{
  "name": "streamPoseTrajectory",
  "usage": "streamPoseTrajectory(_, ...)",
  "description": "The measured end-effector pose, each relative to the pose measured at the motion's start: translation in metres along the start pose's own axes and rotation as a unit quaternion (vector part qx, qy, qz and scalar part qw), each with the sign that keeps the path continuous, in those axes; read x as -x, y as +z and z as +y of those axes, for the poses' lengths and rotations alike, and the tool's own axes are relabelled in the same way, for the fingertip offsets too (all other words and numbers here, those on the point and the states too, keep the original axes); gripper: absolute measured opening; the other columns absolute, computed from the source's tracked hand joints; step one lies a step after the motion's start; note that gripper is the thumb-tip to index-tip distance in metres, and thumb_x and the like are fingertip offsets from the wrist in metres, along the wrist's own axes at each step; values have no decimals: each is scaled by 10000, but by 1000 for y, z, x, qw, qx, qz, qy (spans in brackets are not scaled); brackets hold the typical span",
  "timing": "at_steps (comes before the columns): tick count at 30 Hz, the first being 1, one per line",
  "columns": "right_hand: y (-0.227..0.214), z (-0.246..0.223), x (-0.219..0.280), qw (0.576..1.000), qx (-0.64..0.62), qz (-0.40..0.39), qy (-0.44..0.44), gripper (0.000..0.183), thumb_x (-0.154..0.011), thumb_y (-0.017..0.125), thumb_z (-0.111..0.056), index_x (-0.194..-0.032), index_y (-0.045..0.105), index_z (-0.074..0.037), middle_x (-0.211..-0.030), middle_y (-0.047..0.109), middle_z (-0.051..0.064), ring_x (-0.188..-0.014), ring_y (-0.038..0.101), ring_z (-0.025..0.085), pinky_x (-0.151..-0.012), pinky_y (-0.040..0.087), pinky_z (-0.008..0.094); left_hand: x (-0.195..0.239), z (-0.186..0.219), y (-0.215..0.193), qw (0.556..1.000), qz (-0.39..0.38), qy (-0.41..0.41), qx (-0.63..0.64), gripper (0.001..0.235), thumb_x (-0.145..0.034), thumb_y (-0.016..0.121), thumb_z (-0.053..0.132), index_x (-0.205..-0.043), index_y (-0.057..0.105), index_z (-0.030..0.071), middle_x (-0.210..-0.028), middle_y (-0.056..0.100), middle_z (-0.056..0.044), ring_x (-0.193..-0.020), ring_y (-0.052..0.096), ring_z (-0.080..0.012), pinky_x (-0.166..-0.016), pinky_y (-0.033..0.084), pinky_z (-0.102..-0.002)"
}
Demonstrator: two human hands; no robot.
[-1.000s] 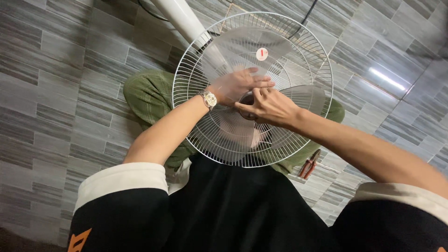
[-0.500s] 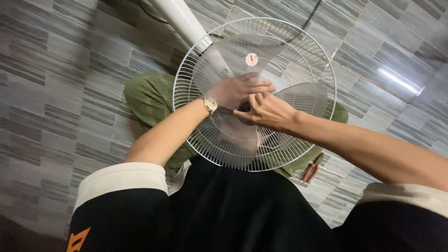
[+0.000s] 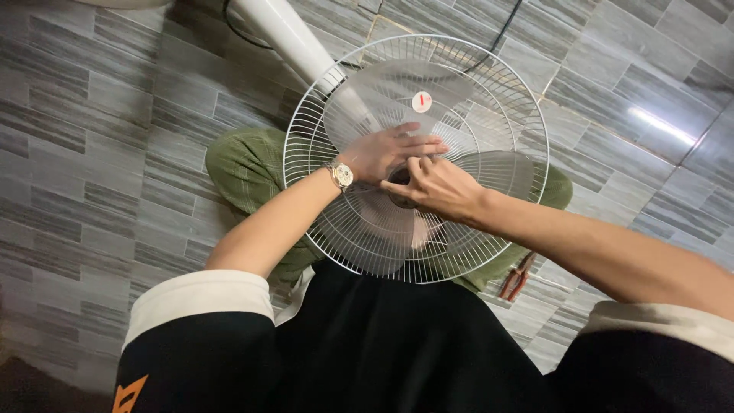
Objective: The person sits on the floor and uses pliers to loosen and remove the central nut from a standing fan. They then detach the fan blades and the front wire cage, placing them aside. The person proceeds to reassemble the fan by reattaching the blades and securing the cage back onto the motor housing.
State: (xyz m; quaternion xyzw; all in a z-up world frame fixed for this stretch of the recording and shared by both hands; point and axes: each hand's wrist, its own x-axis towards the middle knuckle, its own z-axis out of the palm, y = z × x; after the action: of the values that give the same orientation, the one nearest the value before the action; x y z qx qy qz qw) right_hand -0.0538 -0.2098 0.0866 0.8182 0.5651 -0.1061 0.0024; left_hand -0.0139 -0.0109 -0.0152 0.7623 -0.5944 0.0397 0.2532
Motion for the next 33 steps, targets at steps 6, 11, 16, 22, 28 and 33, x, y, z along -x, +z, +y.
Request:
streamPoseTrajectory(6,-8,5,13,998,41,13,35,534,-899,602,-174,-1392,588,-377,-902,560,122,-705,642,231,-616,445,319,-18,5,-12,989,-20,27,-145,475,-979,434,102,-1439,549,130,-1669,331,30,-1556,252,-141,-1290,155,-453)
streamPoseTrajectory(11,-25,-28,40,985,73,79,138,664,-871,697,-221,-1477,490,-395,-1231,611,254,-1166,668,357,-1123,367,514,-2,-6,26,994,-19,87,-56,262,-866,633,260,-1035,760,105,-1568,488,-86,-1519,341,-283,-1277,169,-544)
streamPoseTrajectory(16,-42,-61,146,907,-32,245,341,426,-968,753,-89,-1375,664,-181,-1417,622,116,-1283,602,299,-1107,423,486,-19,30,-38,948,-155,-247,128,584,-834,752,333,-1334,555,104,-1343,608,-181,-1310,554,-394,-1096,448,-491)
streamPoseTrajectory(22,112,-168,361,573,-5,326,752,372,-1103,757,-254,-777,585,-205,-650,696,11,-663,686,281,-688,509,368,5,67,-95,961,-130,-231,82,442,-1030,559,60,-1463,534,-27,-1547,451,-251,-1452,407,-409,-1188,353,-479)
streamPoseTrajectory(28,264,-283,348,533,-225,207,789,846,-758,935,-431,-1298,570,109,-1076,655,297,-1066,650,471,-975,505,542,49,91,-94,900,-155,-379,148,453,-1156,450,417,-1115,717,53,-1055,720,-252,-1099,654,-443,-986,484,-552)
streamPoseTrajectory(33,261,-262,313,467,-294,124,825,775,-798,881,-347,-1368,478,-11,-1217,548,209,-1171,606,439,-989,519,537,24,118,-84,906,-77,-389,146,373,-1113,531,260,-1240,646,-71,-1105,679,-328,-1069,639,-499,-962,467,-575)
